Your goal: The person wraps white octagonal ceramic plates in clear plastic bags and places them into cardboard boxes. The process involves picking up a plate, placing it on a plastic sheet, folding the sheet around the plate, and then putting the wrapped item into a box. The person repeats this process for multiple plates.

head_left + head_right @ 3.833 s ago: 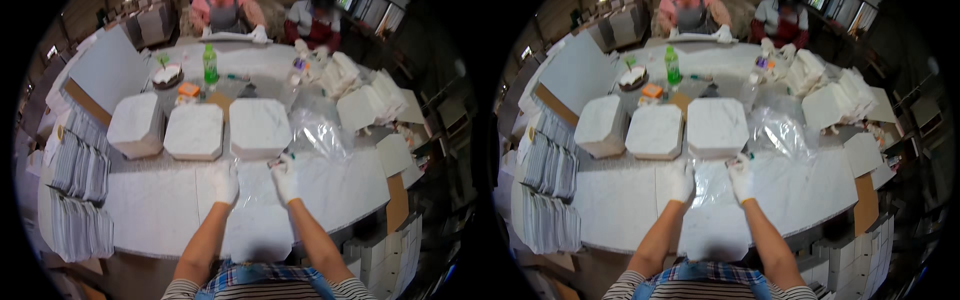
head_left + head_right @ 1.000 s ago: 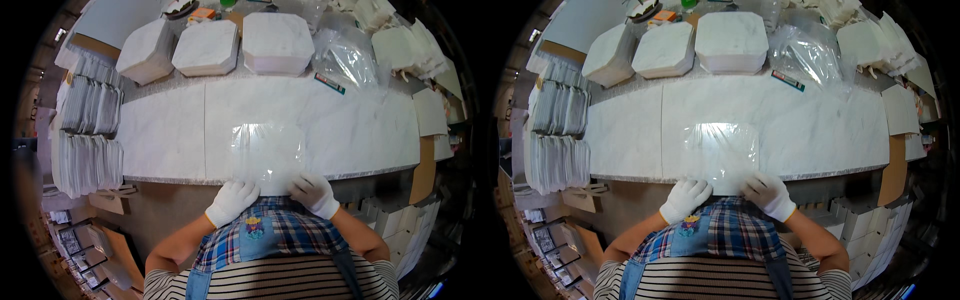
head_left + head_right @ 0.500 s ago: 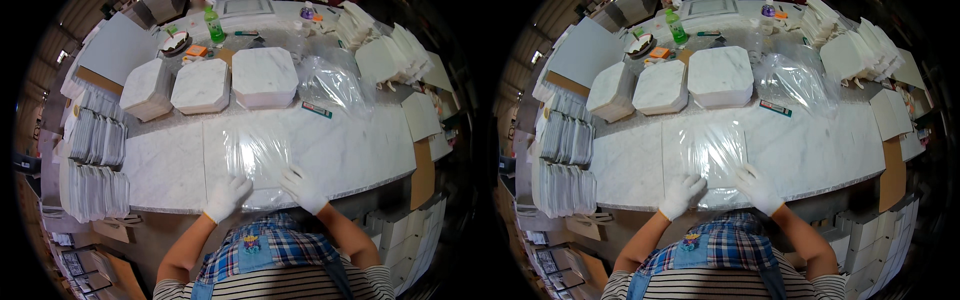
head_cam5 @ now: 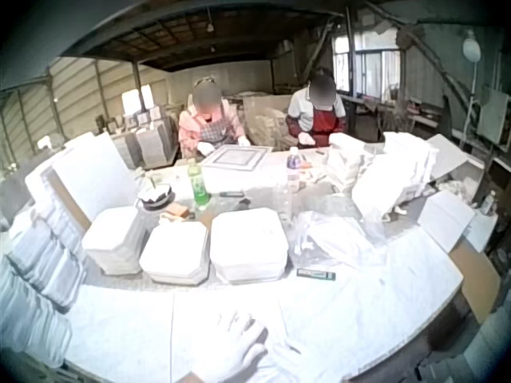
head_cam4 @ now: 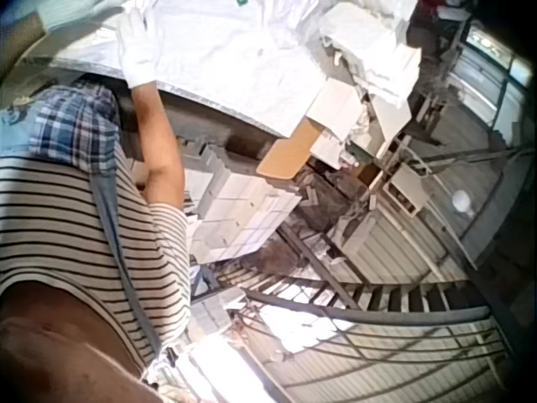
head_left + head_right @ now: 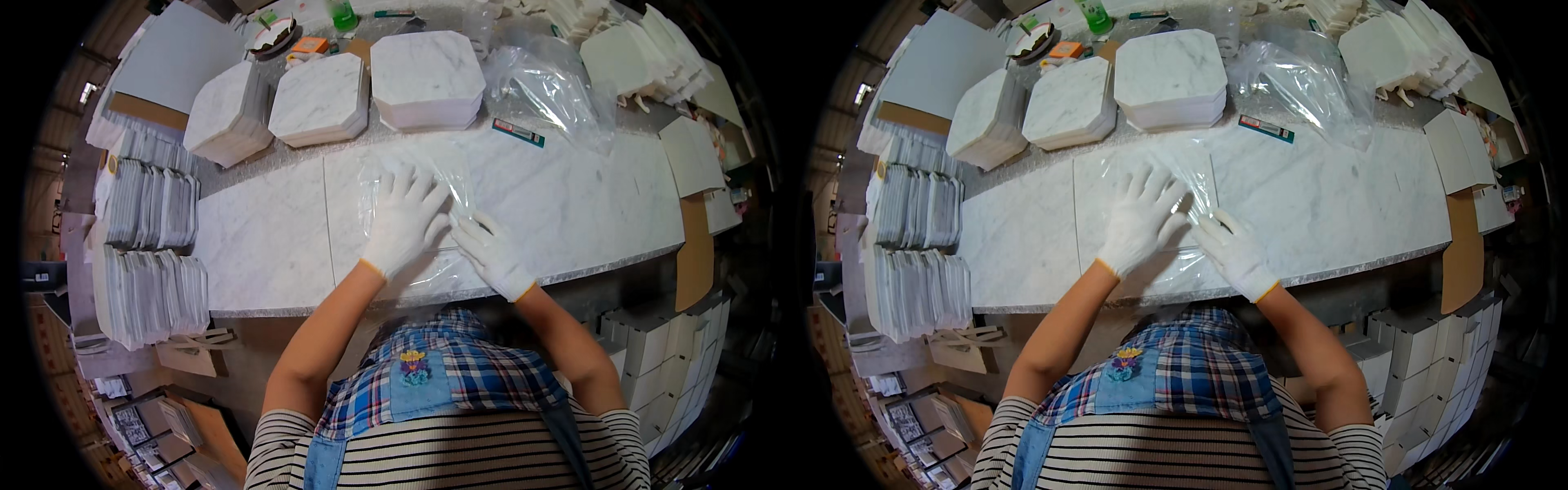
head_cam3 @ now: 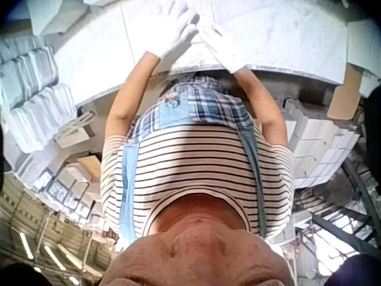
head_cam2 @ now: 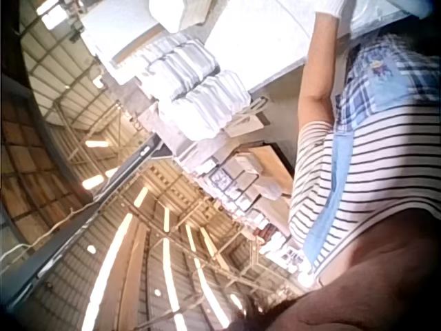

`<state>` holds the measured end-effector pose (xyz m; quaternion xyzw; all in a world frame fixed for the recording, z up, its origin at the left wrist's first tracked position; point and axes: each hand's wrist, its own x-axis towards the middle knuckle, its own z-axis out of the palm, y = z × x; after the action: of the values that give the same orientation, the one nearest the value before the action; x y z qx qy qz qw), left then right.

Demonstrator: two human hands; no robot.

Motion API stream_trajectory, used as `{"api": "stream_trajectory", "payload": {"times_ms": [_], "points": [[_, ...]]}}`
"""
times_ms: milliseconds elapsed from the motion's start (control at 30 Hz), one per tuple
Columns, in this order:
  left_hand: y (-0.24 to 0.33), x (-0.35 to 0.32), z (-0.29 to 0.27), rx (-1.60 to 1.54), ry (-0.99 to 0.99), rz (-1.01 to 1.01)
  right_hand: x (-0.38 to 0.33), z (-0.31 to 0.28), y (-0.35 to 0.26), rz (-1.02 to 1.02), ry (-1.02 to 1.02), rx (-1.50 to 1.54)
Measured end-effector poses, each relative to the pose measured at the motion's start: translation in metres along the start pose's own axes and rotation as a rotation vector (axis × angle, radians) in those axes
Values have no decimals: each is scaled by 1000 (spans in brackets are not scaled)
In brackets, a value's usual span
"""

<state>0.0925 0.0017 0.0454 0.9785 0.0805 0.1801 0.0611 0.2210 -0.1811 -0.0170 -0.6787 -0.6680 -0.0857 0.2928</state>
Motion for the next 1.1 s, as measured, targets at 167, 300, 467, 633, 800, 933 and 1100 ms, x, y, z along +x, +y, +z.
{"api": "stream_trajectory", "payload": {"times_ms": [167,300,467,633,800,933,1100], "points": [[-15,-7,32,60,-119,109,4,-7,-8,24,-40,16],[-14,-6,27,58,-182,155,-16,-8,-24,-3,-91,164],[-13,-7,30,45,-234,149,-20,-11,-63,-40,-146,255],[-15,-9,32,50,-220,154,-34,-5,-63,-90,-227,202],[-15,-11,34,55,-237,139,-43,-23,-57,-87,-220,245],[-16,-11,35,51,-243,132,-54,-39,-60,-15,-215,258],[-15,-11,34,67,-242,146,-59,-38,-70,273,-3,642]]}}
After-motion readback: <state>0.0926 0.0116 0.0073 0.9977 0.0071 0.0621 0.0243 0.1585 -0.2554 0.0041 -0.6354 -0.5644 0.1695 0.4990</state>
